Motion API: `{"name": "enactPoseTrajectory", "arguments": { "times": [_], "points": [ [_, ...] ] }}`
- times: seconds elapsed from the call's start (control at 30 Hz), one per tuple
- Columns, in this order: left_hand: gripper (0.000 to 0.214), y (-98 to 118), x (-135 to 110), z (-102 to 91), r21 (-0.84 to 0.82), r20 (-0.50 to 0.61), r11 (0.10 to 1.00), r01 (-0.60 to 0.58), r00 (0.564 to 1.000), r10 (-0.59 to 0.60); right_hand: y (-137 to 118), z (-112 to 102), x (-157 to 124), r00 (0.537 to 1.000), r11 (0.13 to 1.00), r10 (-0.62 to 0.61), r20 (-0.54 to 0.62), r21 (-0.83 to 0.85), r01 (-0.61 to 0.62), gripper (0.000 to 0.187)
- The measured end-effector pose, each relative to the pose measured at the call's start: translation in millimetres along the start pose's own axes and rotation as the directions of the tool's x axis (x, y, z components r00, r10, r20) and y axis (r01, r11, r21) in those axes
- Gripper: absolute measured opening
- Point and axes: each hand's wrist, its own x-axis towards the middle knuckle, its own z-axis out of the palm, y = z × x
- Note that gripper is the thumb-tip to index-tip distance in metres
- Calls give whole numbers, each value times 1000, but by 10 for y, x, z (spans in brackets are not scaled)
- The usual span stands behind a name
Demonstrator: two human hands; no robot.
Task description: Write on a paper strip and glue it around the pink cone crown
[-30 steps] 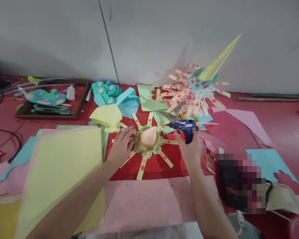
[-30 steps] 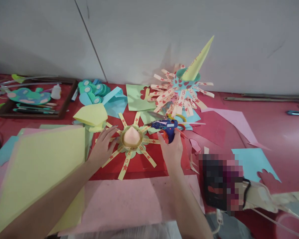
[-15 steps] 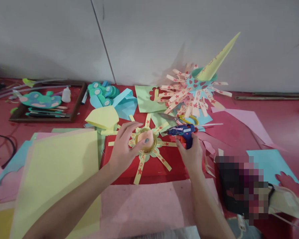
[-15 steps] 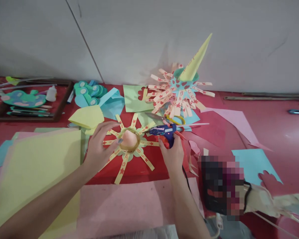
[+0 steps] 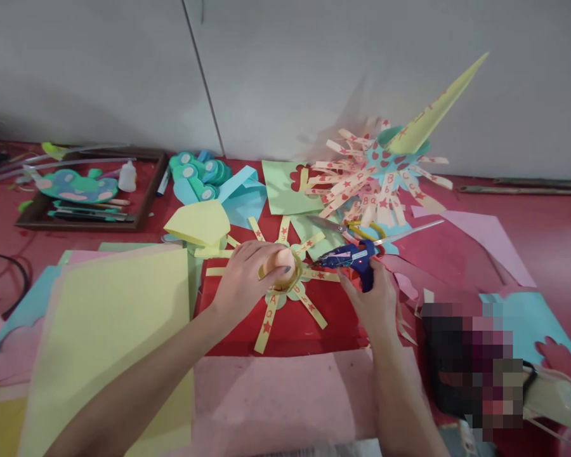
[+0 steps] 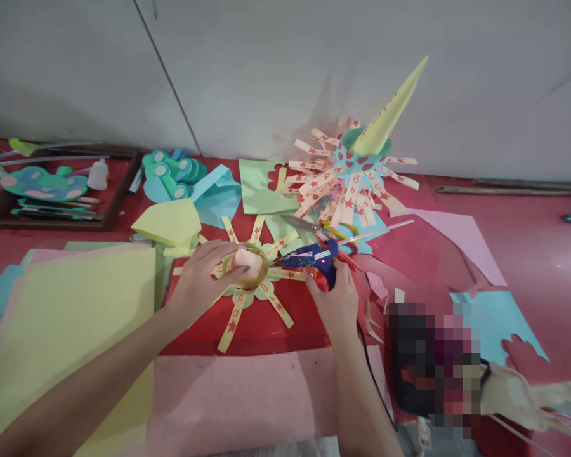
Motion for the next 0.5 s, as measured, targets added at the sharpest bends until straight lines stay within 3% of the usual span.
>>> {"name": "enactPoseTrajectory", "arguments": {
  "times": [0.13, 0.23, 0.3, 0.4, 0.5],
  "points": [
    [29, 39, 17, -69, -22, 49, 1000, 6, 999, -5, 3, -2, 0, 1000, 1000, 10, 7, 8, -10, 56],
    [30, 117, -12, -158, 30, -77, 1000, -3, 997, 5, 10, -11, 5, 1000, 1000, 12, 22, 11, -12, 57],
    [18, 170, -50, -226, 122, -144, 991, -57, 987, 75, 8, -25, 11, 999, 1000, 10, 32, 11, -10, 56],
    [20, 227, -116, -291, 263, -25, 944, -198, 977, 212, -14, -48, 18, 999, 1000, 17, 43, 7, -18, 55],
    [24, 268, -178, -274, 370, 145, 888, -274, 961, 236, -50, -66, 13, 997, 999, 43, 56, -1, -43, 56]
  ]
}}
